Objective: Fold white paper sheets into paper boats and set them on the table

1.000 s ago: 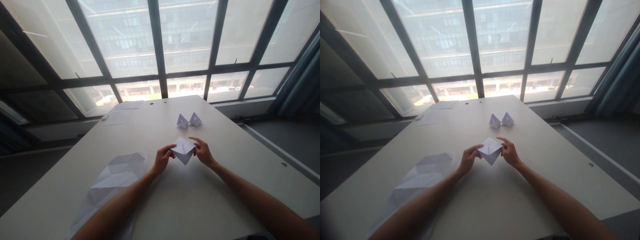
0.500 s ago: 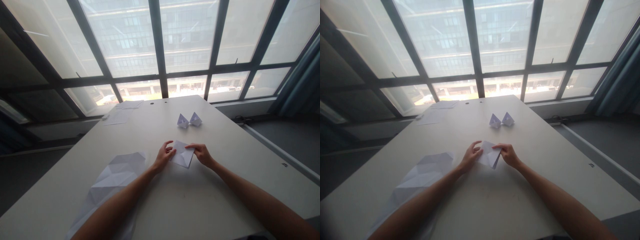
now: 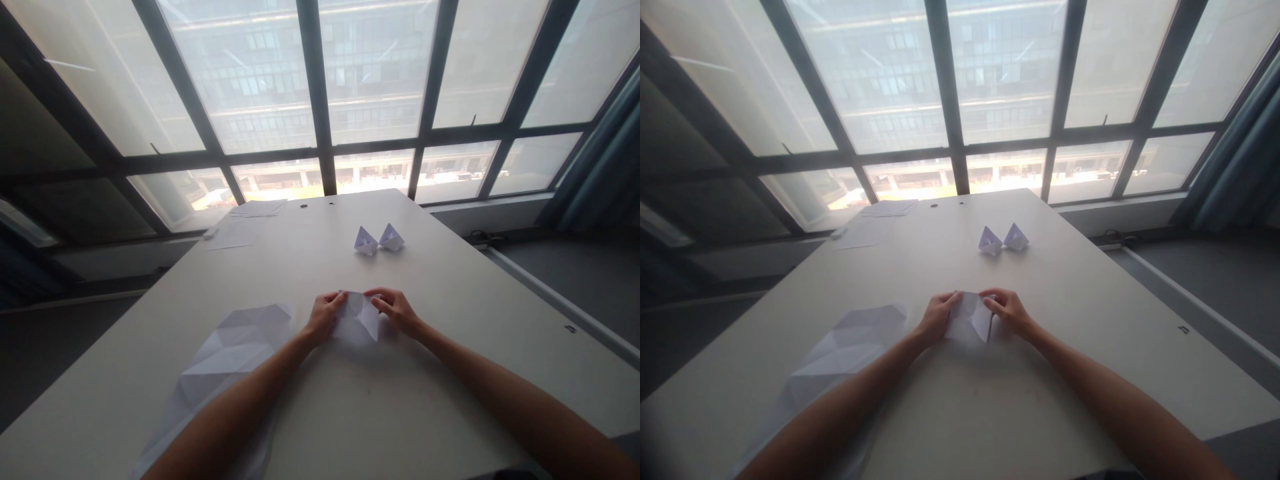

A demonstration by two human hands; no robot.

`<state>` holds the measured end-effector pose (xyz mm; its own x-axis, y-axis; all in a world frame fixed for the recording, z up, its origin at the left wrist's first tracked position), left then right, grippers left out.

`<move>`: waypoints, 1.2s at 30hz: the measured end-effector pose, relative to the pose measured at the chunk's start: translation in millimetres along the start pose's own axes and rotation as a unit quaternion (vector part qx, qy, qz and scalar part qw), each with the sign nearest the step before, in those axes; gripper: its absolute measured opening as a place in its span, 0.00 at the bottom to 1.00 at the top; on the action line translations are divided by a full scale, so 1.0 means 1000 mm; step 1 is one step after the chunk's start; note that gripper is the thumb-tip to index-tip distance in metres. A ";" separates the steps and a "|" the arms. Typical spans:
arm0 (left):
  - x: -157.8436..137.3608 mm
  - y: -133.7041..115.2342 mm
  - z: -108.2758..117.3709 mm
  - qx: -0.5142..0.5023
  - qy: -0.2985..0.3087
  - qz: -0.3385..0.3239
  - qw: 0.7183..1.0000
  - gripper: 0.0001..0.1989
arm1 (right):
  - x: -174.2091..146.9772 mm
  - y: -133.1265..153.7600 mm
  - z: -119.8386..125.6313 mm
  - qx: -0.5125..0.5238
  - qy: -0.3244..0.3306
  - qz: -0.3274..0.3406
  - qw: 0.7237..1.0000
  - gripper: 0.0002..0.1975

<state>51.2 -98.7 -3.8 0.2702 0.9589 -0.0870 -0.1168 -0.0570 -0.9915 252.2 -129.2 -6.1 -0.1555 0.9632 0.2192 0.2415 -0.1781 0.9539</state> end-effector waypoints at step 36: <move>0.007 0.009 0.005 0.054 -0.071 -0.056 0.994 0.23 | 0.002 -0.009 -0.003 0.030 0.036 -0.060 0.997 0.42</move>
<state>47.7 -91.2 -13.2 0.1506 0.9875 0.0466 -0.1982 0.0763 -0.9772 247.1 -126.3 -13.6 -0.2548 0.9593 0.1213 0.2738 -0.0487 0.9606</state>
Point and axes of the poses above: each hand's wrist, its own x-axis towards the middle knuckle, its own z-axis out of the back of the hand, y = z × x, the point moved 1 cm from there along x, towards the middle knuckle, and after that the axes turned 15 degrees about x, right-handed, at the moved point
